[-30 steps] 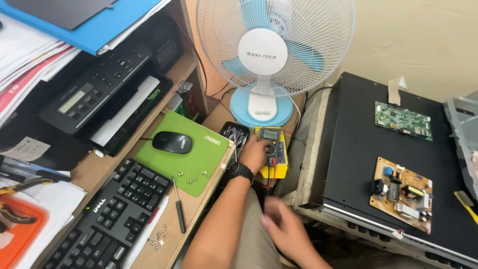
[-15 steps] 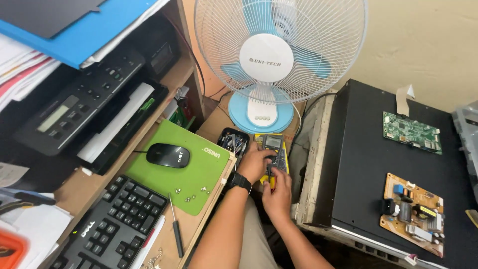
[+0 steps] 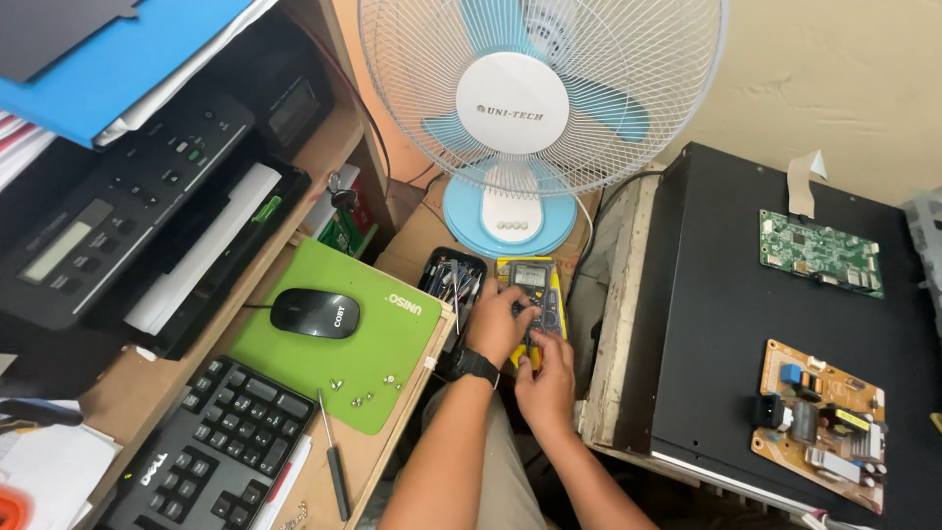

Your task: The person wipes a small circuit board with a cloth, then uses a multimeter to test components on the board.

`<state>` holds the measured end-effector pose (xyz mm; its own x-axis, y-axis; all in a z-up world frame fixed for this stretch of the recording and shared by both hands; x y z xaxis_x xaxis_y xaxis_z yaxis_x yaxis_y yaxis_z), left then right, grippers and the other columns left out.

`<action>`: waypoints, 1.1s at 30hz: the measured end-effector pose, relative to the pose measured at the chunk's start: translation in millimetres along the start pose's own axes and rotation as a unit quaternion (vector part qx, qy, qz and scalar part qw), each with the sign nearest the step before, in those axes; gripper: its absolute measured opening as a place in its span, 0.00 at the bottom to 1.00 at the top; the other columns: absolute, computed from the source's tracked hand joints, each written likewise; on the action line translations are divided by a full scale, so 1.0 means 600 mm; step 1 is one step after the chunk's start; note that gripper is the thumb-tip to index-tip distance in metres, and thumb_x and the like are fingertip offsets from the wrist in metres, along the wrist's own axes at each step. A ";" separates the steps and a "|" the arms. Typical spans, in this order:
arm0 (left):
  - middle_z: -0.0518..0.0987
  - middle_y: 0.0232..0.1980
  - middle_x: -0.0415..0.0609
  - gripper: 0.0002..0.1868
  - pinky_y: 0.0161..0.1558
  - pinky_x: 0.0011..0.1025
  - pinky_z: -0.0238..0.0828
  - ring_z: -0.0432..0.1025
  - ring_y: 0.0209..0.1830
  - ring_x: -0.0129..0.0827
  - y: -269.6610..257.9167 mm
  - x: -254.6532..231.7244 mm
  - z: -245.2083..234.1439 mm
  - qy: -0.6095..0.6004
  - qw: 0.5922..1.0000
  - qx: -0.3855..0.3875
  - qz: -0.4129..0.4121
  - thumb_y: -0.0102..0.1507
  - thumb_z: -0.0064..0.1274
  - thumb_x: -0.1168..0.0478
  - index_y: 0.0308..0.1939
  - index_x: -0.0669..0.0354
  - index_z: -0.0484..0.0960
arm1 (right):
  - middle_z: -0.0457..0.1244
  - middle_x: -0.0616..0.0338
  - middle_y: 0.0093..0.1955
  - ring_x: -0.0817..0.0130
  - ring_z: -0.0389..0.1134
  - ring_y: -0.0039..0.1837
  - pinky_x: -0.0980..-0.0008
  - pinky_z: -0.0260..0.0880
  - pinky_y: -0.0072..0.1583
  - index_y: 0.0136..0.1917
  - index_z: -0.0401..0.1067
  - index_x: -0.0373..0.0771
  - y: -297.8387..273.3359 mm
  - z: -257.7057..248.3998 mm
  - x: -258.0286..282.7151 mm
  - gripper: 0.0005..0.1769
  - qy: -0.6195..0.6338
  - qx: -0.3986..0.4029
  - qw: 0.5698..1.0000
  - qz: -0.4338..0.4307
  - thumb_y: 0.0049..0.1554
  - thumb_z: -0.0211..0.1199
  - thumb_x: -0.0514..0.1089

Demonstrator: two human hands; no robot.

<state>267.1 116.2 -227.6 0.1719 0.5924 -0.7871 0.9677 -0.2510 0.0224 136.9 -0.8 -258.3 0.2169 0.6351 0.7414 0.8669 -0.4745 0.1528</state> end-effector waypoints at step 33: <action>0.77 0.50 0.55 0.15 0.42 0.50 0.90 0.87 0.44 0.61 0.016 -0.026 0.018 0.150 0.989 -0.005 0.007 0.71 0.63 0.50 0.43 0.60 0.92 | 0.67 0.50 0.72 0.39 0.72 0.76 0.45 0.76 0.73 0.73 0.79 0.46 -0.003 -0.008 0.008 0.29 0.015 0.003 1.000 -0.022 0.58 0.73 0.34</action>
<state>271.6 96.4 -221.8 0.2300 0.7893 -0.5693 0.9665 -0.2536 0.0388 134.4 0.0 -251.7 0.1653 0.6371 0.7529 0.8781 -0.4427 0.1818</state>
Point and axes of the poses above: each hand's wrist, its own y-axis towards the middle knuckle, its own z-axis out of the palm, x = y × z, the point moved 8 cm from there along y, towards the middle knuckle
